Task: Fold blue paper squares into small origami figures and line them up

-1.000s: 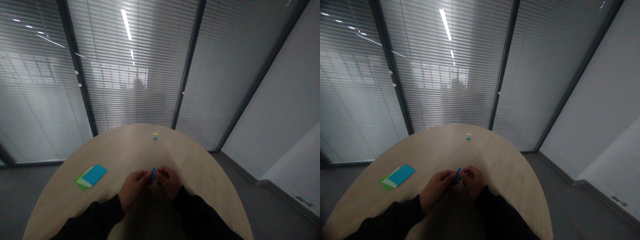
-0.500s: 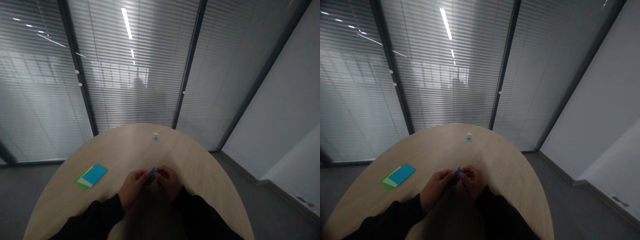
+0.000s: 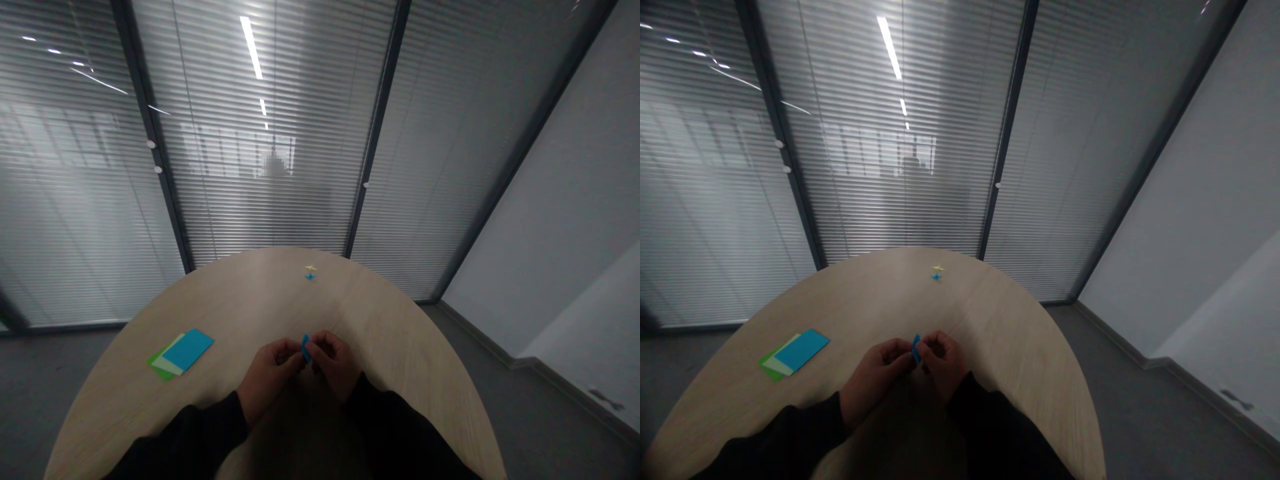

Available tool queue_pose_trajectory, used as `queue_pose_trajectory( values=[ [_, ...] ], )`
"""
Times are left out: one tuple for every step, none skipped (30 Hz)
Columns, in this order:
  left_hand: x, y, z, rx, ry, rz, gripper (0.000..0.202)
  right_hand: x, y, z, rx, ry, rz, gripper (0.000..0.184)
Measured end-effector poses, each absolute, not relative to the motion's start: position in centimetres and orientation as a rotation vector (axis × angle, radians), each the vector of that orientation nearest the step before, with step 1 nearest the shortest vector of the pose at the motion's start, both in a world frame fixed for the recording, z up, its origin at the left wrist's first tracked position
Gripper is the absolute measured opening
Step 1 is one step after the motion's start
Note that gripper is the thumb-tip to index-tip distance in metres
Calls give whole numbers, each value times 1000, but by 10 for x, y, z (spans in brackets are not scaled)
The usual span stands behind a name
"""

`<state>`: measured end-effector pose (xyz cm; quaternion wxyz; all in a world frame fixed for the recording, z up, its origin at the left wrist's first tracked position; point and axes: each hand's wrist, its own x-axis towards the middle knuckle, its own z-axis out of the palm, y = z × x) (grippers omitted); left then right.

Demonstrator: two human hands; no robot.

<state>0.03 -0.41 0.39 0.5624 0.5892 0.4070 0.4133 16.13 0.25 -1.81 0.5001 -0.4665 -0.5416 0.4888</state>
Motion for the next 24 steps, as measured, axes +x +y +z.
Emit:
queue_pose_trajectory(
  values=[
    [1,-5,5,1377,957,972,27,161,2,-18,-1134,-1326,1143,29],
    [1,-5,6,1365,950,971,27,161,1,-18,-1137,-1348,1105,28],
    [2,-6,6,1357,940,975,26,161,1,-18,-1137,-1372,1068,27],
    [2,-6,6,1354,931,981,26,161,0,-17,-1136,-1393,1036,26],
    [2,-5,5,1354,923,987,25,161,0,-17,-1134,-1407,1013,26],
    [2,-5,4,1354,919,991,25,161,-1,-17,-1128,-1416,1001,25],
    [2,-4,3,1352,919,994,25,161,-1,-16,-1121,-1420,996,25],
    [2,-4,1,1347,920,996,24,161,-1,-16,-1115,-1422,994,26],
    [1,-3,0,1339,917,996,24,161,-1,-16,-1108,-1427,990,26],
    [1,-2,-2,1326,908,998,24,161,-1,-16,-1103,-1432,983,27],
    [1,-1,-3,1310,897,1002,24,161,-1,-16,-1102,-1437,974,27],
    [0,-1,-4,1296,885,1007,24,161,0,-16,-1102,-1443,967,27],
    [0,0,-5,1281,875,1014,25,162,0,-16,-1103,-1448,960,26],
    [0,0,-5,1266,870,1021,25,162,0,-16,-1099,-1454,959,26],
    [1,-1,-4,1250,869,1030,25,162,0,-17,-1092,-1461,963,26],
    [1,-1,-4,1236,870,1035,25,162,0,-17,-1084,-1465,968,26],
    [1,-1,-3,1222,872,1035,25,162,-1,-18,-1075,-1467,970,26],
    [1,-2,-3,1208,874,1029,25,163,-1,-18,-1067,-1464,969,26],
    [1,-2,-3,1197,875,1017,25,163,-1,-19,-1062,-1462,965,25],
    [0,-3,-3,1188,871,1006,25,163,-1,-19,-1058,-1464,964,25],
    [0,-3,-3,1183,864,998,26,164,-1,-19,-1055,-1469,963,25],
    [0,-3,-4,1183,856,993,26,164,-1,-18,-1049,-1477,966,25],
    [-1,-2,-5,1186,848,990,26,164,-1,-18,-1042,-1487,970,26],
    [-1,-2,-6,1193,839,989,26,165,-1,-17,-1035,-1495,974,26]
  ],
)
